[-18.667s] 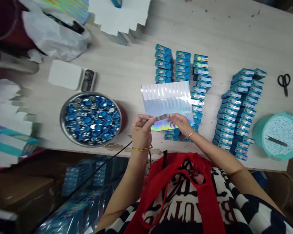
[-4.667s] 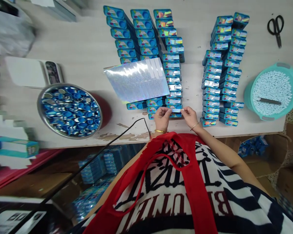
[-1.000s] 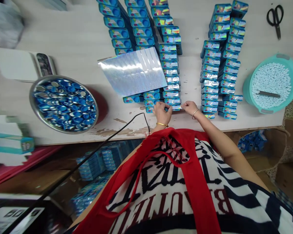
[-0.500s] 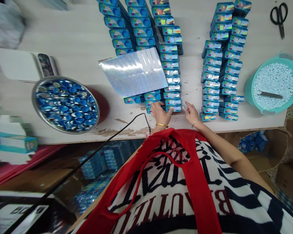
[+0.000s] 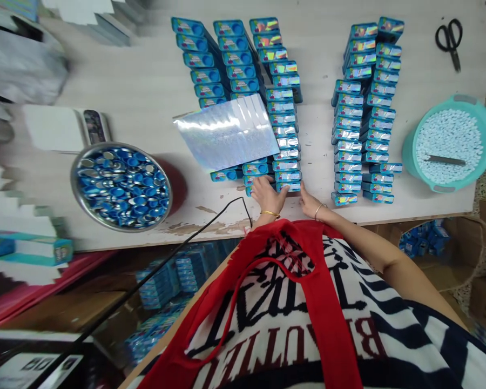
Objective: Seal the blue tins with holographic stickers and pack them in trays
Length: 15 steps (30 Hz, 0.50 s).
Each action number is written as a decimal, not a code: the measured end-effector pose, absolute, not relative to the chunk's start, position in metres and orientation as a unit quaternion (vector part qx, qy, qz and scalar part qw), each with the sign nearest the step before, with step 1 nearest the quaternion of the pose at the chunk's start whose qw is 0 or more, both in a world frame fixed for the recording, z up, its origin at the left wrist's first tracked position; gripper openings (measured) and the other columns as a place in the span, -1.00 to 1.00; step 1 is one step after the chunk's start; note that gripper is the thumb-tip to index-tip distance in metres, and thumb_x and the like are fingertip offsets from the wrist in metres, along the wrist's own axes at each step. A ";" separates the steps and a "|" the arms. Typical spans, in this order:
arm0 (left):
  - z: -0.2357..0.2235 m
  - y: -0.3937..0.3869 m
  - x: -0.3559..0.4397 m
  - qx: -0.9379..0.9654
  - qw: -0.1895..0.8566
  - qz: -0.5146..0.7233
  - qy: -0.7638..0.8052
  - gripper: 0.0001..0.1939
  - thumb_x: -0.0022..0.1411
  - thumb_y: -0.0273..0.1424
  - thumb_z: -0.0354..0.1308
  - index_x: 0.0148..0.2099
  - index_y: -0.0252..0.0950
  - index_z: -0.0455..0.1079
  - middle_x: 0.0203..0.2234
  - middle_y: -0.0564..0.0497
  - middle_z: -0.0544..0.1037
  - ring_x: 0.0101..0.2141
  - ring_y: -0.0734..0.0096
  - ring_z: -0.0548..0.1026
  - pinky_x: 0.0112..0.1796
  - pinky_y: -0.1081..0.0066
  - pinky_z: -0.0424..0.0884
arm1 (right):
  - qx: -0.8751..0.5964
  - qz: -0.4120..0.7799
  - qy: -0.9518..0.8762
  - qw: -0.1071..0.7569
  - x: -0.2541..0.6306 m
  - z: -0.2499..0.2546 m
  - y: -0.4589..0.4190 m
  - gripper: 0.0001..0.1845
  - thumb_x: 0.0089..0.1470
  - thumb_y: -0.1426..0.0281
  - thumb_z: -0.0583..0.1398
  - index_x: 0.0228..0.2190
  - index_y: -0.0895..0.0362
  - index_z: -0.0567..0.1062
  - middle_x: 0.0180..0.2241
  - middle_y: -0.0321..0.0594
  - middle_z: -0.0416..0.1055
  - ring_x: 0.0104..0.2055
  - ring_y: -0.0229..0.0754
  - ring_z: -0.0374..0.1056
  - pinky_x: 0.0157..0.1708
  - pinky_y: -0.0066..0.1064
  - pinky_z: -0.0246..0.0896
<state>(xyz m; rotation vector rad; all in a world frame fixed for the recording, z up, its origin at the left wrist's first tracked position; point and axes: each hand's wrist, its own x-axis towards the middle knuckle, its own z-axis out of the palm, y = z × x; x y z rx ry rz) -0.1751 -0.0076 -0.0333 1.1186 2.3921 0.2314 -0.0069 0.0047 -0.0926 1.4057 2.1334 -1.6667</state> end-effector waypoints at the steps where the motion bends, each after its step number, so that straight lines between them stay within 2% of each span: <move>1: -0.033 -0.008 -0.176 0.421 0.241 0.083 0.871 -0.53 0.22 -0.09 0.23 0.03 -0.28 0.30 0.09 -0.32 0.38 0.11 -0.19 0.34 0.08 -0.04 0.28 | 0.468 -0.544 0.692 0.075 -0.006 -0.091 0.007 -0.11 0.18 0.45 0.04 0.44 0.29 -0.16 -0.26 -0.10 0.53 -0.30 -0.11 0.41 -0.12 -0.23 0.41; 3: -0.032 -0.011 -0.180 0.468 0.238 0.089 0.846 -0.53 0.27 -0.09 0.17 0.08 -0.30 0.33 0.14 -0.34 0.39 0.16 -0.18 0.33 0.12 -0.06 0.24 | 0.504 -0.520 0.682 0.104 -0.003 -0.085 0.021 -0.13 0.19 0.44 0.03 0.44 0.30 -0.16 -0.21 -0.04 0.54 -0.22 -0.06 0.43 -0.07 -0.19 0.40; 5: -0.032 -0.011 -0.185 0.554 0.239 0.095 0.792 -0.43 0.26 -0.09 0.18 0.20 -0.30 0.32 0.26 -0.35 0.32 0.29 -0.18 0.23 0.24 -0.10 0.11 | 0.550 -0.451 0.701 0.053 -0.001 -0.075 0.047 -0.20 0.28 0.36 -0.04 0.44 0.32 -0.14 -0.04 0.10 0.48 -0.01 0.03 0.41 0.08 -0.11 0.34; 8: -0.037 -0.002 -0.193 0.692 0.244 0.059 0.677 -0.03 0.10 -0.09 0.34 0.45 -0.28 0.08 0.45 -0.30 0.01 0.45 -0.19 -0.11 0.36 -0.14 -0.23 | 0.575 -0.320 0.751 -0.048 -0.010 -0.056 0.105 -0.24 0.37 0.18 -0.14 0.43 0.31 -0.06 0.24 0.22 0.25 0.28 0.14 0.20 0.29 -0.04 0.13; 9: -0.039 0.004 -0.195 0.721 0.246 0.037 0.647 0.09 0.04 -0.10 0.37 0.49 -0.29 -0.02 0.48 -0.30 -0.08 0.46 -0.19 -0.20 0.37 -0.15 -0.32 | 0.571 -0.288 0.766 -0.066 -0.017 -0.050 0.127 -0.23 0.37 0.13 -0.14 0.43 0.30 -0.04 0.32 0.21 0.16 0.35 0.16 0.12 0.33 -0.02 0.06; 11: -0.043 0.017 -0.198 0.751 0.246 -0.001 0.613 0.20 -0.02 -0.13 0.41 0.52 -0.32 -0.12 0.49 -0.30 -0.19 0.47 -0.21 -0.28 0.37 -0.16 -0.40 | 0.553 -0.253 0.790 -0.082 -0.038 -0.042 0.169 -0.21 0.37 0.07 -0.14 0.43 0.28 -0.04 0.43 0.15 -0.03 0.44 0.18 -0.06 0.38 0.02 -0.07; 13: -0.047 0.031 -0.200 0.763 0.243 -0.022 0.598 0.21 -0.02 -0.14 0.40 0.52 -0.37 -0.13 0.49 -0.33 -0.22 0.47 -0.21 -0.30 0.38 -0.15 -0.40 | 0.532 -0.237 0.808 -0.093 -0.065 -0.041 0.201 -0.21 0.38 0.06 -0.14 0.43 0.25 -0.04 0.48 0.08 -0.18 0.50 0.17 -0.22 0.41 0.08 -0.18; 15: -0.049 0.040 -0.201 0.767 0.241 -0.034 0.593 0.20 -0.02 -0.16 0.38 0.52 -0.41 -0.14 0.49 -0.34 -0.24 0.46 -0.21 -0.31 0.39 -0.13 -0.38 | 0.514 -0.232 0.821 -0.088 -0.090 -0.047 0.218 -0.24 0.38 0.07 -0.13 0.43 0.21 -0.02 0.50 0.03 -0.24 0.52 0.14 -0.33 0.43 0.13 -0.30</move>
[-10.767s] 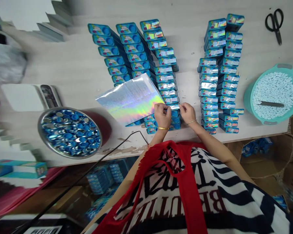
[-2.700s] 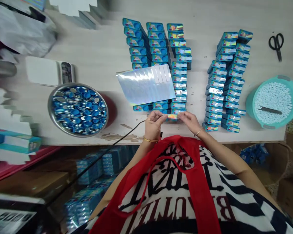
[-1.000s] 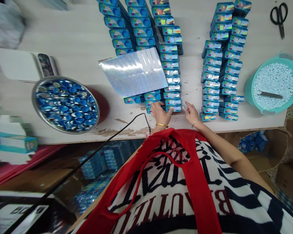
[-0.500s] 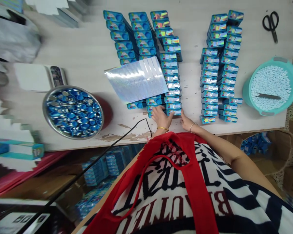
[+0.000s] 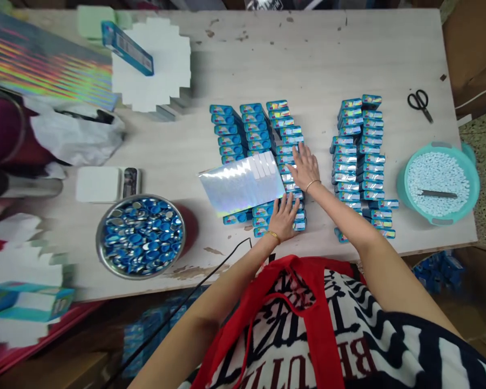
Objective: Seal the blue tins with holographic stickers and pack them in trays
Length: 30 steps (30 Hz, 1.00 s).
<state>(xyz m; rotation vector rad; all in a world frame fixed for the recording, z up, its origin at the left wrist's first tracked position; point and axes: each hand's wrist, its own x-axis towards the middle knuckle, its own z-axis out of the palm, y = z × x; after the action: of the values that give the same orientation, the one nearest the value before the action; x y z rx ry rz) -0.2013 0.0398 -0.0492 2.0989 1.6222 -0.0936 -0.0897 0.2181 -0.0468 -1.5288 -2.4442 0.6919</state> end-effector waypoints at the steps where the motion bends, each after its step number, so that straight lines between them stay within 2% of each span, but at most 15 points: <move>1: -0.050 0.043 -0.201 0.768 0.241 -0.040 0.592 0.20 -0.01 -0.17 0.37 0.52 -0.42 -0.14 0.49 -0.35 -0.25 0.46 -0.20 -0.31 0.39 -0.12 -0.38 | -0.504 0.233 -0.828 0.077 -0.100 -0.051 0.221 -0.26 0.39 0.10 -0.12 0.43 0.20 0.00 0.50 0.01 -0.24 0.53 0.12 -0.37 0.43 0.14 -0.35; 4: -0.052 0.046 -0.200 0.770 0.245 -0.057 0.586 0.18 0.02 -0.16 0.33 0.53 -0.43 -0.18 0.48 -0.36 -0.28 0.46 -0.17 -0.34 0.40 -0.13 -0.36 | -0.478 0.229 -0.847 0.035 -0.117 -0.067 0.216 -0.33 0.40 0.19 -0.12 0.42 0.18 0.05 0.50 -0.04 -0.21 0.54 0.07 -0.43 0.44 0.16 -0.49; 7: -0.053 0.047 -0.195 0.770 0.254 -0.063 0.582 0.18 0.04 -0.13 0.31 0.52 -0.47 -0.19 0.48 -0.39 -0.28 0.46 -0.15 -0.35 0.39 -0.13 -0.35 | -0.470 0.218 -0.855 0.032 -0.116 -0.075 0.208 -0.35 0.40 0.24 -0.13 0.42 0.16 0.06 0.50 -0.09 -0.19 0.54 0.06 -0.43 0.44 0.17 -0.55; 12: -0.055 0.052 -0.177 0.772 0.264 -0.047 0.577 0.17 0.05 -0.14 0.29 0.52 -0.48 -0.20 0.48 -0.41 -0.22 0.46 -0.14 -0.33 0.40 -0.12 -0.29 | -0.452 0.229 -0.862 0.031 -0.101 -0.071 0.212 -0.35 0.39 0.21 -0.11 0.41 0.13 0.08 0.49 -0.11 -0.16 0.54 0.06 -0.35 0.44 0.20 -0.58; 21: -0.057 0.062 -0.133 0.786 0.299 -0.006 0.541 0.16 0.05 -0.18 0.28 0.51 -0.53 -0.21 0.47 -0.46 -0.24 0.46 -0.19 -0.33 0.40 -0.11 -0.28 | -0.466 0.209 -0.860 0.008 -0.049 -0.065 0.220 -0.32 0.38 0.14 -0.05 0.41 0.09 0.08 0.49 -0.12 -0.12 0.53 0.08 -0.30 0.43 0.22 -0.60; 24: -0.053 0.059 -0.121 0.788 0.323 0.018 0.523 0.20 0.03 -0.11 0.32 0.51 -0.55 -0.19 0.47 -0.47 -0.24 0.46 -0.19 -0.34 0.40 -0.14 -0.27 | -0.466 0.195 -0.863 0.004 -0.030 -0.066 0.218 -0.33 0.38 0.15 -0.05 0.41 0.09 0.08 0.49 -0.12 -0.13 0.53 0.06 -0.30 0.44 0.21 -0.56; 26: -0.047 0.061 -0.121 0.782 0.363 0.062 0.502 0.17 0.04 0.00 0.32 0.49 -0.53 -0.07 0.46 -0.45 -0.14 0.46 -0.18 -0.25 0.41 -0.13 -0.23 | -0.464 0.187 -0.866 -0.001 -0.019 -0.065 0.214 -0.33 0.38 0.16 -0.05 0.41 0.10 0.09 0.48 -0.13 -0.12 0.53 0.06 -0.29 0.44 0.20 -0.54; 27: -0.044 0.064 -0.125 0.771 0.386 0.099 0.497 0.09 0.09 0.04 0.29 0.47 -0.48 0.02 0.45 -0.41 -0.02 0.46 -0.14 -0.15 0.41 -0.10 -0.18 | -0.465 0.186 -0.866 -0.006 -0.016 -0.063 0.213 -0.34 0.38 0.16 -0.05 0.40 0.10 0.11 0.48 -0.12 -0.11 0.53 0.07 -0.28 0.44 0.20 -0.53; 30: -0.040 0.096 -0.148 0.669 0.406 0.261 0.566 -0.33 0.34 -0.04 0.07 0.37 -0.27 0.24 0.32 -0.24 0.33 0.38 0.10 0.20 0.39 0.04 0.06 | -0.481 0.191 -0.856 -0.010 -0.018 -0.054 0.223 -0.32 0.38 0.15 -0.06 0.40 0.16 0.11 0.48 -0.05 -0.12 0.53 0.10 -0.28 0.44 0.19 -0.49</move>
<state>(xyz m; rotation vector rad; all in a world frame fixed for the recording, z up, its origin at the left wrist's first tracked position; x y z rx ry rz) -0.1482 0.0961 -0.0397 1.6867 1.4285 0.6577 -0.0178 0.2226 -0.0543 -1.5204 -2.7051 0.6045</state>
